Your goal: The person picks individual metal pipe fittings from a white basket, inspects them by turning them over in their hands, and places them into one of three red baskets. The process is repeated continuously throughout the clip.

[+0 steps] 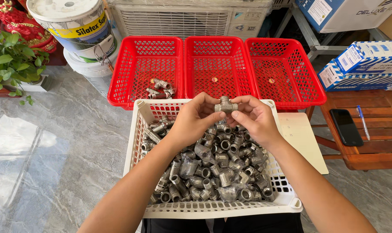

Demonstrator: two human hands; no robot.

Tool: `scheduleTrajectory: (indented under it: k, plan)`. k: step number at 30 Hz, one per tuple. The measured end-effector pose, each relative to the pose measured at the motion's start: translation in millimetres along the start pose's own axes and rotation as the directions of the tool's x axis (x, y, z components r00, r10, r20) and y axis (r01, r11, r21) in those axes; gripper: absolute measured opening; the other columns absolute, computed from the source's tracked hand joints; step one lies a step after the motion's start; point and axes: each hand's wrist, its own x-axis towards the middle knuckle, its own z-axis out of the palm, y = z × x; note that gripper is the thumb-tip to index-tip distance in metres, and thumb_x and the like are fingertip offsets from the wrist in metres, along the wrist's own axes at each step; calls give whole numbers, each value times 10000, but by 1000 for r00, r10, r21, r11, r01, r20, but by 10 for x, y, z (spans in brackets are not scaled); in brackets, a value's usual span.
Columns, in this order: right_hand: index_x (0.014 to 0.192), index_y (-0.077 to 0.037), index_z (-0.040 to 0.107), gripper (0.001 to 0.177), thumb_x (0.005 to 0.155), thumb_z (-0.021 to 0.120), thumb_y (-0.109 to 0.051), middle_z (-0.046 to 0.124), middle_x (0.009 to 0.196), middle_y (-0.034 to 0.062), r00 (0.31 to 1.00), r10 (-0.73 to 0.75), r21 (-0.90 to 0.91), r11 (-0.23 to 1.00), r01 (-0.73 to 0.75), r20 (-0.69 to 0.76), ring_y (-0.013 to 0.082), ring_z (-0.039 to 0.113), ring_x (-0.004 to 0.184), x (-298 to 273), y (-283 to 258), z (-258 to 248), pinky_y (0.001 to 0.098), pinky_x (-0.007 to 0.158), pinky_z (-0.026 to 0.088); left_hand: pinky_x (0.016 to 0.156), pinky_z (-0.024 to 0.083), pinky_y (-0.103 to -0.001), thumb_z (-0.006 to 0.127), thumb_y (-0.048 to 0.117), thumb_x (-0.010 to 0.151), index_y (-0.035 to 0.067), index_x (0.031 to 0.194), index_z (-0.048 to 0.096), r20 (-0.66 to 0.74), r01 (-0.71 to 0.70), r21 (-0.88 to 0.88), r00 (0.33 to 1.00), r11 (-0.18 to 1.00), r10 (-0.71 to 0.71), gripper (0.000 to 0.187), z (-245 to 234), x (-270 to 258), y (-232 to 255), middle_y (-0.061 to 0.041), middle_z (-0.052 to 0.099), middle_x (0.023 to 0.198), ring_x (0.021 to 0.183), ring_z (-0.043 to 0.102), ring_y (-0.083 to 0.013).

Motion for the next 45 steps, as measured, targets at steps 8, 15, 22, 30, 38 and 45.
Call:
scheduleTrajectory:
  k: [8, 15, 22, 30, 38, 45]
  plan:
    - [1304, 69, 709, 318, 1018, 817, -21, 795, 950, 210, 994, -105, -39, 994, 104, -39, 233, 830, 842, -7, 47, 19, 396, 763, 743, 758, 668, -326, 868, 296, 1022, 100, 1231, 787, -10, -23, 80, 1000, 997, 24, 298, -18, -44, 220, -77, 830, 967, 878, 815, -166]
    - [1283, 67, 723, 265, 1100, 722, -125, 801, 896, 198, 997, -66, -32, 997, 65, -31, 228, 816, 800, -30, 11, 3, 389, 739, 733, 733, 656, -291, 885, 269, 1012, 131, 1237, 806, -11, -40, 88, 999, 995, 41, 276, -19, -36, 92, -49, 831, 914, 830, 788, -118]
    - [1257, 65, 746, 236, 1067, 770, -73, 803, 898, 202, 990, -133, -64, 990, 130, -53, 209, 808, 799, -15, 37, -3, 360, 753, 714, 787, 664, -327, 834, 297, 1053, 103, 1296, 806, -21, -23, 68, 999, 997, 25, 312, -18, -43, 212, -100, 843, 942, 873, 814, -176]
    - [1315, 52, 720, 313, 1041, 795, -79, 785, 957, 157, 998, -52, -26, 998, 51, -23, 188, 801, 872, -22, 91, -28, 359, 819, 707, 847, 685, -334, 868, 188, 1018, 115, 1299, 820, -28, -95, 83, 995, 992, 98, 295, 19, -50, 229, -88, 848, 1004, 937, 827, -165]
    - [1247, 34, 786, 362, 926, 932, -46, 781, 1051, 130, 972, -228, -209, 954, 214, -48, 162, 752, 967, -41, -17, 59, 306, 852, 659, 835, 687, -375, 861, 168, 1016, 80, 1308, 813, 25, -204, 226, 979, 953, 204, 309, -29, -38, 181, -126, 831, 996, 935, 829, -243]
    - [1222, 12, 813, 413, 857, 989, -73, 802, 1082, 114, 952, -300, -241, 930, 278, -58, 157, 760, 981, -29, -34, 57, 304, 820, 670, 987, 659, -385, 816, 115, 1046, 64, 1408, 760, 97, -52, -171, 993, 984, 69, 369, 91, -19, 33, -114, 830, 1146, 1089, 784, -178]
